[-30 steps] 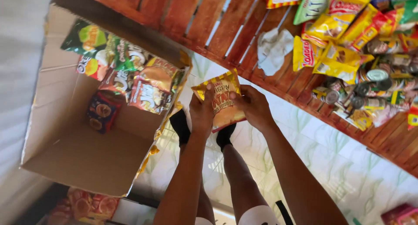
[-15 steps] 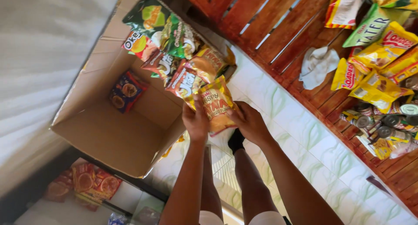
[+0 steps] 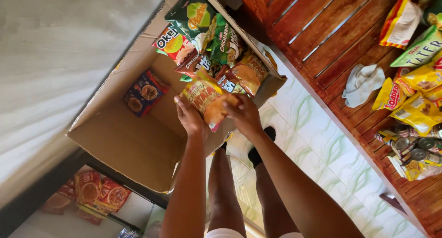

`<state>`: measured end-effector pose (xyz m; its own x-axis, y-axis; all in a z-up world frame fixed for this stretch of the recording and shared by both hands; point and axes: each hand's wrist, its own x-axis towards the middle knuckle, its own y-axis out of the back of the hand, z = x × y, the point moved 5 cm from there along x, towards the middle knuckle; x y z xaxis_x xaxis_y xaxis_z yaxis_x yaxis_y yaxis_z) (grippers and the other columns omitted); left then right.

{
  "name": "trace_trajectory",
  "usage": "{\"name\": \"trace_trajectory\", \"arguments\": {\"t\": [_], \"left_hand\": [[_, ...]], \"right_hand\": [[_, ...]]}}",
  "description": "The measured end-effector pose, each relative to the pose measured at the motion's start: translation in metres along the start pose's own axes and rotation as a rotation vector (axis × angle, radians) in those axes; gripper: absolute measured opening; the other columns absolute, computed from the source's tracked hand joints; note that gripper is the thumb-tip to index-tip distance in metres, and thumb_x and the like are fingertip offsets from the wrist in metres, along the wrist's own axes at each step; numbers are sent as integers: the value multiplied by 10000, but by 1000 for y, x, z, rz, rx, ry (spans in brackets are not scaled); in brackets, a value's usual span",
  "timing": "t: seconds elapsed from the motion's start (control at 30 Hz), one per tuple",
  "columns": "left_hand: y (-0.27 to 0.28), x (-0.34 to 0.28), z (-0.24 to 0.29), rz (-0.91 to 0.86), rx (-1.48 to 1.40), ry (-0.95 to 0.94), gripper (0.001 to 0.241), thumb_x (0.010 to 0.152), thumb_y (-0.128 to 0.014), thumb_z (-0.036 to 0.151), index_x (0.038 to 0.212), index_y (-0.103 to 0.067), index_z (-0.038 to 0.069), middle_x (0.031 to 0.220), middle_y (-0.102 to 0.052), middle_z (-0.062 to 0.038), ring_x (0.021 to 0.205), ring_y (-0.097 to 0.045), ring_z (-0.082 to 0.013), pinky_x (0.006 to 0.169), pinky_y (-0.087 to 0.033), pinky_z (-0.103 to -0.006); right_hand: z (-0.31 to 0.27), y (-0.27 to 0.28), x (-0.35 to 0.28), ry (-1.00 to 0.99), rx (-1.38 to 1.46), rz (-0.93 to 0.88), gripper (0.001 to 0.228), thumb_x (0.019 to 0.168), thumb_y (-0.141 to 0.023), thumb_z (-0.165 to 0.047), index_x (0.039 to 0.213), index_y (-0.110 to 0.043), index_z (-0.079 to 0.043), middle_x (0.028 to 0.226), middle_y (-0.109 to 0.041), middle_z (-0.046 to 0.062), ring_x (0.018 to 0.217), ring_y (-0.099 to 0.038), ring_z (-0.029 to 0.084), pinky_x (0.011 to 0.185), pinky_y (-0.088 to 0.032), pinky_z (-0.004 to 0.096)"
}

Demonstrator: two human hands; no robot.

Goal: Wiping down individual snack bags with a cloth and placing them into a cardboard box.

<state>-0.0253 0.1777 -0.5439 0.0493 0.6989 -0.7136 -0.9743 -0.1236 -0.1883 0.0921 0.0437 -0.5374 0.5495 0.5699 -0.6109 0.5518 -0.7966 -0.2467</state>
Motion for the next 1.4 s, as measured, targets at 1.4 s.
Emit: {"name": "trace_trajectory", "arguments": {"t": [1.4], "left_hand": [[-213,-235,-241,-1248,962,-133,177,1031,-668,137,1176,-674,36,1036,-692,-46,972,-649,-129,881,-532,-284]], "right_hand": [[-18,382,-154,182,376,697,176,1002,-545,-111,1132,-642,-44,927,-730,65,802,-727,158,674,-603,320]]}}
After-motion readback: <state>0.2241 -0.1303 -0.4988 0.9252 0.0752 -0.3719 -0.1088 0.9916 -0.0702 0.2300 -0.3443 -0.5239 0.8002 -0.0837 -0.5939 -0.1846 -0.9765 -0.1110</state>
